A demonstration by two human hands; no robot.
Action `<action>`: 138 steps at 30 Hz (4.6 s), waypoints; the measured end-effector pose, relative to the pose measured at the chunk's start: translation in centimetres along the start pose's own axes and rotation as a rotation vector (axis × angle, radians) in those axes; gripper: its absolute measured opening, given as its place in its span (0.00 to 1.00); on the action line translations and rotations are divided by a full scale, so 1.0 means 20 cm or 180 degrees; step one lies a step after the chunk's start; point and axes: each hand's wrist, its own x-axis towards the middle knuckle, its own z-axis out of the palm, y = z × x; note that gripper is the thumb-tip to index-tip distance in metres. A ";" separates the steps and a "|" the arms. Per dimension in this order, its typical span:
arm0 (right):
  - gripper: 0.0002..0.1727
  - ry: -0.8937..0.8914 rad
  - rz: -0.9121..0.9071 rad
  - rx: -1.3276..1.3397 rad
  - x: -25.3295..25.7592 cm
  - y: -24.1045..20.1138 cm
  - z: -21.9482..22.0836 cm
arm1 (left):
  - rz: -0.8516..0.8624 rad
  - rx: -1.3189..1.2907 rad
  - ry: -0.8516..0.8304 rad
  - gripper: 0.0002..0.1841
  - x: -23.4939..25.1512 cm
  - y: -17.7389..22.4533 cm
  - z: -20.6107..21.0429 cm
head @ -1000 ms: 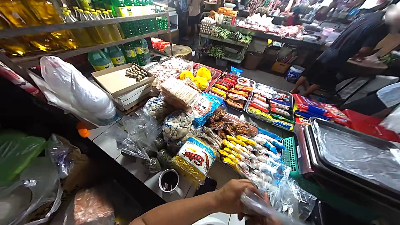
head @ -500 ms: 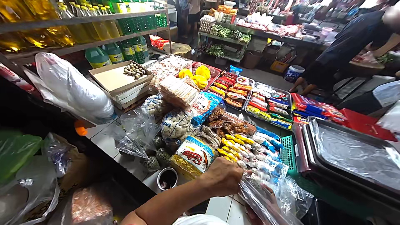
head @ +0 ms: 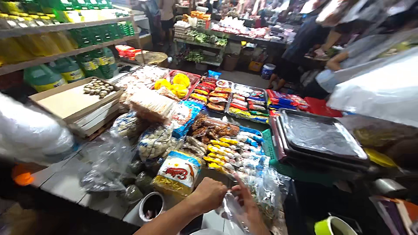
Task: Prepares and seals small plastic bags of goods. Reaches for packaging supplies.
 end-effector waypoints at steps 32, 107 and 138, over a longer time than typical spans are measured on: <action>0.45 -0.0361 0.0340 0.0269 0.00 0.01 -0.25 | 0.0037 -0.1976 0.1598 0.15 0.21 -0.31 0.88; 0.22 0.0540 -0.1214 -0.0856 -0.09 0.00 0.17 | 0.0273 -0.1101 0.0370 0.18 0.24 -0.31 0.90; 0.38 -0.1736 0.0743 0.4102 -0.02 -0.24 -0.03 | 0.1439 0.1155 0.2805 0.29 -0.15 0.10 -0.16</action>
